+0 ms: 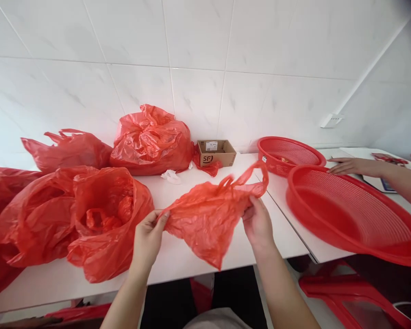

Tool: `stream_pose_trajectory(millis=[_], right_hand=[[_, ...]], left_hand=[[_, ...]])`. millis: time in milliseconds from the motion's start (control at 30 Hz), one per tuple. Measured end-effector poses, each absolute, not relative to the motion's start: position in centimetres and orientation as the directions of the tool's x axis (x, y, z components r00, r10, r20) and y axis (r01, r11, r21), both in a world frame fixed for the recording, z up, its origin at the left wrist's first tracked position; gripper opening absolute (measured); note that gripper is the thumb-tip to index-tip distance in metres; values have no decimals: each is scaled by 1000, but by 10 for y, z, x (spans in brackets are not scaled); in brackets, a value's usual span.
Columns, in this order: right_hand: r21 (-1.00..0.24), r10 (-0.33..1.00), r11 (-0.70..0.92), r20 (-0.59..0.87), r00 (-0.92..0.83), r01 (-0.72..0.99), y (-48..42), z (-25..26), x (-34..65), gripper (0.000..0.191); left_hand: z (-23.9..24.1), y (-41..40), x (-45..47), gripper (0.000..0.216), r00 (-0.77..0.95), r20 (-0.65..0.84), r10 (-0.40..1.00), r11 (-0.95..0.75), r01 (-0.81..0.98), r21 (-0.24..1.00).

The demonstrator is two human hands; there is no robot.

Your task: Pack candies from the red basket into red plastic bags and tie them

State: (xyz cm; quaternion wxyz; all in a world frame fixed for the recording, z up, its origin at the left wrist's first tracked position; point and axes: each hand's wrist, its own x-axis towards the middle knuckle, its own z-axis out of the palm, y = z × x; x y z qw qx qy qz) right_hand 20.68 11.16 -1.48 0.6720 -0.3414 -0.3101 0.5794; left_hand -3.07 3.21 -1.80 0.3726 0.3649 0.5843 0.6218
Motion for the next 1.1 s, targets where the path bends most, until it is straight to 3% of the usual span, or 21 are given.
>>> stream_pose_trajectory(millis=[167, 233, 333, 433, 500, 567, 633, 733, 833, 933, 1000, 1033, 1100], right_hand=[[-785, 957, 133, -57, 284, -605, 122, -22, 246, 15], [-800, 933, 183, -42, 358, -571, 122, -19, 252, 14], [-844, 897, 286, 70, 436, -454, 116, -12, 247, 13], [-888, 936, 278, 165, 310, -366, 105, -7, 231, 14], [-910, 964, 246, 193, 185, -334, 98, -7, 223, 14], [-922, 971, 240, 221, 95, -304, 95, -11, 223, 9], [-931, 972, 232, 233, 28, -282, 97, -16, 234, 4], [-950, 979, 185, 201, -40, -250, 113, -23, 263, 7], [-970, 983, 169, 154, 95, -172, 126, -17, 290, 7], [-923, 862, 385, 355, 361, -14, 110, 11, 296, 5], [-810, 725, 573, 571, 385, 121, 84, 35, 283, 7], [-769, 718, 616, 637, 280, 170, 71, 45, 273, 12], [-730, 760, 650, 625, -180, 211, 54, 55, 249, 21]], left_hand=[[-36, 36, -29, 33, -395, -102, 913, 40, -163, 986], [-36, 36, -21, 34, -417, -100, 903, 51, -127, 991], [-28, 31, 3, 39, -509, 173, 843, -92, 180, 979], [-20, 31, 36, 55, -277, 467, 840, -291, 496, 818], [-20, 37, 51, 67, -132, 445, 886, -299, 570, 765], [-21, 47, 52, 53, -115, 350, 930, -220, 590, 777], [-20, 55, 39, 35, -128, 281, 951, -159, 577, 801], [-11, 58, 13, 28, -68, 143, 987, -94, 473, 876], [-1, 55, -1, 27, 28, -59, 998, 52, 222, 974], [3, 51, 5, 29, -5, -94, 996, 95, 77, 993], [3, 49, 14, 28, -21, -91, 996, 92, 26, 995], [4, 48, 18, 27, -17, -99, 995, 99, -21, 995], [5, 46, 25, 24, 5, -149, 989, 147, -182, 972]])
